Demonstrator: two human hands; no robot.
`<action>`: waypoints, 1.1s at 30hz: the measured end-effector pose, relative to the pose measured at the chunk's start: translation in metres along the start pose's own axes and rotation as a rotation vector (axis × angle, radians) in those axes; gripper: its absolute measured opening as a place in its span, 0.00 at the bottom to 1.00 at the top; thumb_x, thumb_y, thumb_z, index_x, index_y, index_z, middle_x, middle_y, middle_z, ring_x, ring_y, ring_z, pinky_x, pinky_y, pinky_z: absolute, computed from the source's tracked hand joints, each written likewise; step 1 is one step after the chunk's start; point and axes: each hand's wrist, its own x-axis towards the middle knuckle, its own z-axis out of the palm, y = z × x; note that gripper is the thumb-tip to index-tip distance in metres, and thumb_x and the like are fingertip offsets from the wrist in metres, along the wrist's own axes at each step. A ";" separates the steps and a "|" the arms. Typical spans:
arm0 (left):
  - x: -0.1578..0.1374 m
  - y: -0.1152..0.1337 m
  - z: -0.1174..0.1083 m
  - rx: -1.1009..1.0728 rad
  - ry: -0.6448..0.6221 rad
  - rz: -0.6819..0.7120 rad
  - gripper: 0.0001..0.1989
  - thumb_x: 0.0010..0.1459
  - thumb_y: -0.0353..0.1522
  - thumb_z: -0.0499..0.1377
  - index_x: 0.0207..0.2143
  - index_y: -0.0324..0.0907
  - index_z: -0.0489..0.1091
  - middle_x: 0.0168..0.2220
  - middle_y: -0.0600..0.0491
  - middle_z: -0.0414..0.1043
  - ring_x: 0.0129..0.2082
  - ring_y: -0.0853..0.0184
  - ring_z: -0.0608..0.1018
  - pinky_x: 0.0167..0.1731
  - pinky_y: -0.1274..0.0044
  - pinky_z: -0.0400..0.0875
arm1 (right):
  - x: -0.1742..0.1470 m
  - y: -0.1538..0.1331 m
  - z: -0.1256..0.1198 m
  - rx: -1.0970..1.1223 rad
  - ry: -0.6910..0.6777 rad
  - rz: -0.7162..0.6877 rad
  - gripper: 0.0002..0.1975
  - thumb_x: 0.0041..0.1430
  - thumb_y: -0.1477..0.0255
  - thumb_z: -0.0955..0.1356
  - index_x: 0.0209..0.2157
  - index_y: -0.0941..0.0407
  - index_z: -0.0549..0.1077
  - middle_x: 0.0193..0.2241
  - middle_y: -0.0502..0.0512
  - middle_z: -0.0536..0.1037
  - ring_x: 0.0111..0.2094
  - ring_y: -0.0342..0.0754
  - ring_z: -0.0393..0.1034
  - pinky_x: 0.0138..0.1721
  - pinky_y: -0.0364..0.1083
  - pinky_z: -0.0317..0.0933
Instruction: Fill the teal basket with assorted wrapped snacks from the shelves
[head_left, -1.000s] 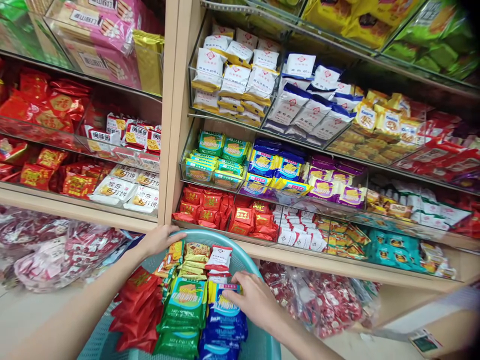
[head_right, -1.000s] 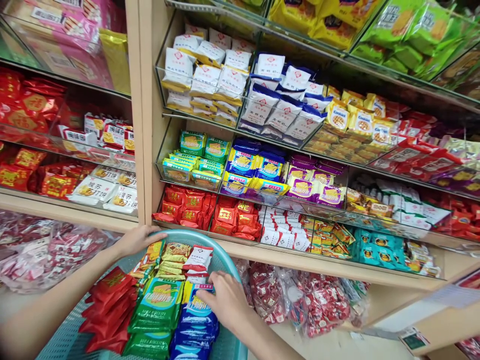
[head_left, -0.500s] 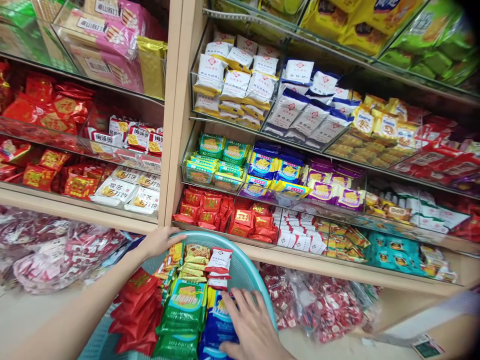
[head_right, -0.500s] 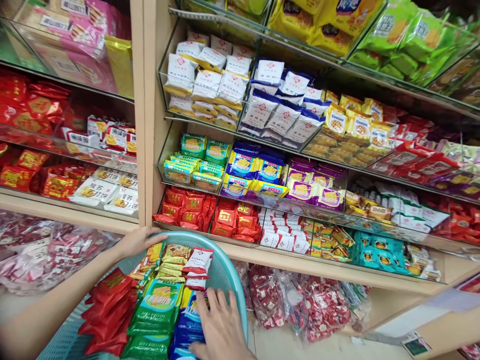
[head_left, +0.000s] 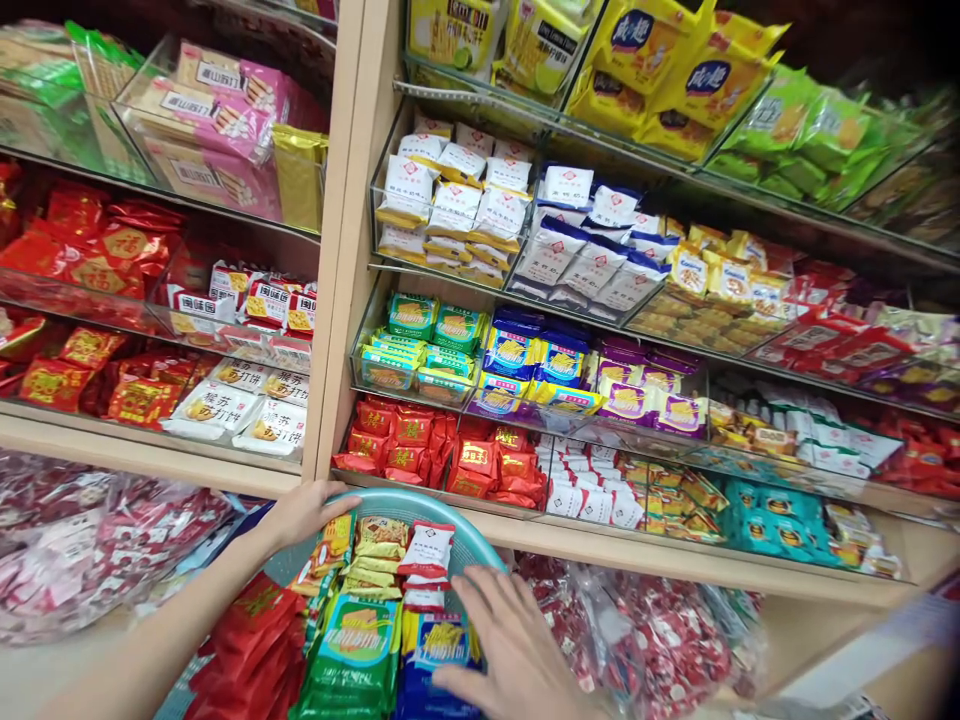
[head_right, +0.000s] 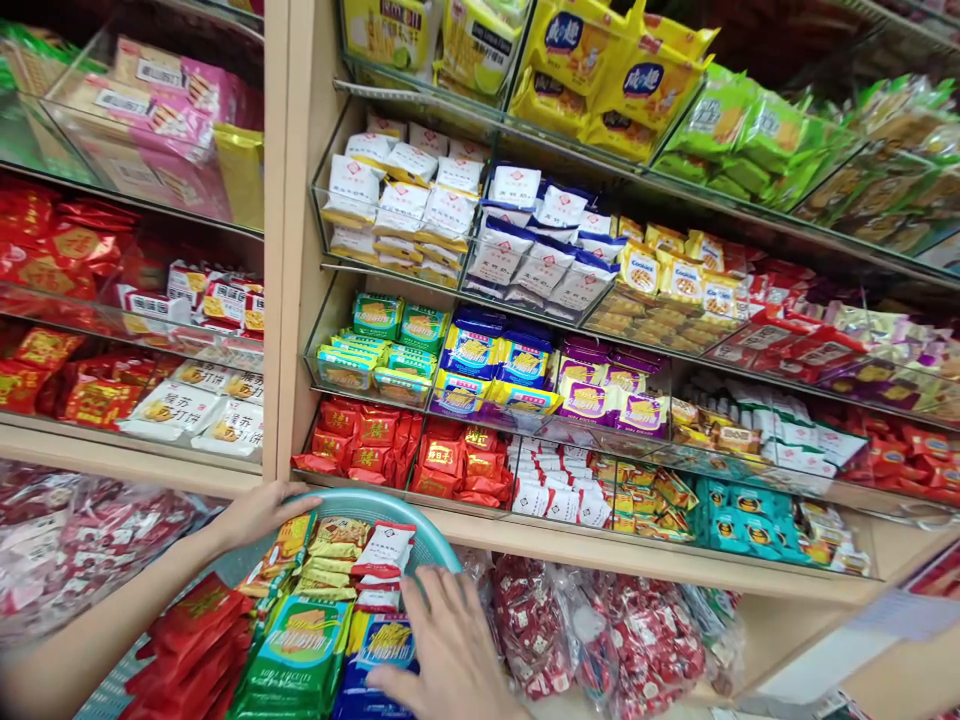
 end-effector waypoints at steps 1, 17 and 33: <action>0.000 0.000 0.000 0.001 -0.002 0.000 0.27 0.58 0.53 0.45 0.36 0.43 0.73 0.37 0.47 0.77 0.40 0.55 0.77 0.36 0.74 0.66 | 0.003 0.002 -0.014 -0.034 0.068 -0.010 0.35 0.55 0.48 0.62 0.58 0.54 0.61 0.57 0.60 0.65 0.57 0.61 0.57 0.59 0.60 0.50; 0.003 -0.010 0.004 -0.050 -0.009 0.012 0.25 0.58 0.52 0.46 0.37 0.45 0.73 0.39 0.48 0.77 0.42 0.55 0.77 0.38 0.73 0.66 | 0.089 0.111 -0.209 -0.436 0.534 0.076 0.16 0.55 0.61 0.67 0.44 0.50 0.72 0.55 0.61 0.63 0.57 0.63 0.50 0.51 0.64 0.49; 0.002 -0.001 -0.001 -0.019 -0.019 -0.015 0.28 0.56 0.54 0.45 0.38 0.44 0.73 0.39 0.47 0.77 0.41 0.55 0.77 0.39 0.73 0.66 | 0.074 0.098 -0.242 -0.238 0.700 -0.200 0.18 0.56 0.54 0.64 0.36 0.53 0.74 0.50 0.59 0.70 0.52 0.57 0.60 0.53 0.60 0.51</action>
